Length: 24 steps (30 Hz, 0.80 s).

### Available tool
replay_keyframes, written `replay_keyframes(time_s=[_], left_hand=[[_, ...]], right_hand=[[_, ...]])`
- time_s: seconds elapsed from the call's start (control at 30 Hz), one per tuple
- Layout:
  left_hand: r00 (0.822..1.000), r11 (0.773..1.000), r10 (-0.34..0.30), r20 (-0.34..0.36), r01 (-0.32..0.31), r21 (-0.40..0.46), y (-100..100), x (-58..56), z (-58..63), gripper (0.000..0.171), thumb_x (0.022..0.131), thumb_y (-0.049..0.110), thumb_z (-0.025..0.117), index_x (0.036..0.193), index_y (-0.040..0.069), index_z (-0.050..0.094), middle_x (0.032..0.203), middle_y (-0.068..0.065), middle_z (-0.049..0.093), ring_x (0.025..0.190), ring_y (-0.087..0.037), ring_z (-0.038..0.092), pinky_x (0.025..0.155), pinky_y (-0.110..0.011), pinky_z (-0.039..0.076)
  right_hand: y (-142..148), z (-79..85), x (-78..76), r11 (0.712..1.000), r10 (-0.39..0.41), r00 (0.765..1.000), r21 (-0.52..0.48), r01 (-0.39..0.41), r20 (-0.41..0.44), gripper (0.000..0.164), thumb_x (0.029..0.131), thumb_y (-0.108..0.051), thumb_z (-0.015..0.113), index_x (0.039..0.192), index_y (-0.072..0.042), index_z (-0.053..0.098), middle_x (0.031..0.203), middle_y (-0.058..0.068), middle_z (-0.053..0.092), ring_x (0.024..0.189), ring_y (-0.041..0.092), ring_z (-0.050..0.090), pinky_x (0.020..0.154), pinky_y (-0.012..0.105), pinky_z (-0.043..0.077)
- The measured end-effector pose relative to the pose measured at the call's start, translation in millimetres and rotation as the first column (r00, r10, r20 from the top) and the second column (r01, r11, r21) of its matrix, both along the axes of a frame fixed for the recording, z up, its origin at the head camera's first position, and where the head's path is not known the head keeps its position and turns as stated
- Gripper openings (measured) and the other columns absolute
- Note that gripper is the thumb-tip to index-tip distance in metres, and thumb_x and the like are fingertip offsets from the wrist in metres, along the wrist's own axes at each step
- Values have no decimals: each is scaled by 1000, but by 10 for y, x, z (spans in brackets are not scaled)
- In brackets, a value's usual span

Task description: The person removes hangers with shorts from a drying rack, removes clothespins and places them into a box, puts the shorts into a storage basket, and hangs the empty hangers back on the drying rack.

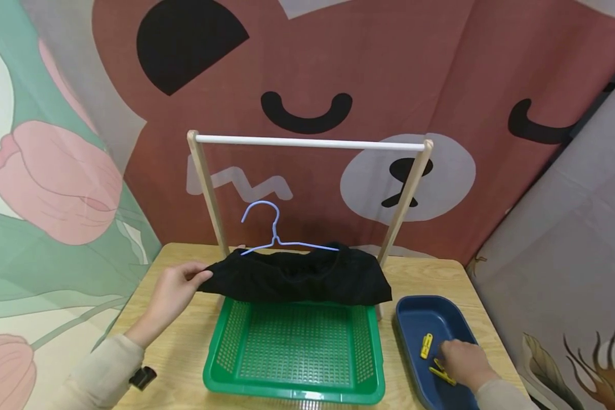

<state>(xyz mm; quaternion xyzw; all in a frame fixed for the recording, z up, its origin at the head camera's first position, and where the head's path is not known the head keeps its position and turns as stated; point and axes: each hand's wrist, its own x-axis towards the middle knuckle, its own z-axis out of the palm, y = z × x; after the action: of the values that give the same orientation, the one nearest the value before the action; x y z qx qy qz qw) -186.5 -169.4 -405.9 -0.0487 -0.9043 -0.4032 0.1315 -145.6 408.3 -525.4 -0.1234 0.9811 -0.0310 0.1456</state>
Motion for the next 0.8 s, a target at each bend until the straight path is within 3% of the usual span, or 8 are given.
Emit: replay_keyframes(time_s=[0.37,0.53,0.6,0.8], left_hand=[[1000,1000,3,-7,-3,-10,-2,-5,-22,18,93,13,70,105,2,76,99,-12,74,88,-27,69,76,-44,56],[1000,1000,0,-17,0,-10,-5,-8,-23,17,93,13,70,105,1,76,98,-13,74,88,-28,69,76,-45,56],[1000,1000,2,-21,-2,-12,-7,-10,-24,17,93,13,70,105,1,76,98,-13,74,88,-28,69,76,-45,56],[1000,1000,5,-22,-6,-13,-6,-6,-26,17,93,13,71,104,1,76,98,-13,74,88,-28,69,76,-45,56]], right_hand=[[-54,270,-120,997,-61,997,-60,58,-43,10,91,-15,71,90,-5,69,68,-2,59,59,15,57,53,38,47],[-153,448,-195,990,-87,994,-117,78,-73,19,94,-18,68,99,1,69,69,-2,59,56,11,53,52,35,44],[-198,541,-233,987,-109,991,-130,98,-83,28,96,-21,66,107,4,69,75,-2,64,57,10,55,52,34,46],[-329,802,-316,975,-164,973,-179,134,-162,33,99,-24,62,115,5,68,85,5,69,63,13,60,51,35,47]])
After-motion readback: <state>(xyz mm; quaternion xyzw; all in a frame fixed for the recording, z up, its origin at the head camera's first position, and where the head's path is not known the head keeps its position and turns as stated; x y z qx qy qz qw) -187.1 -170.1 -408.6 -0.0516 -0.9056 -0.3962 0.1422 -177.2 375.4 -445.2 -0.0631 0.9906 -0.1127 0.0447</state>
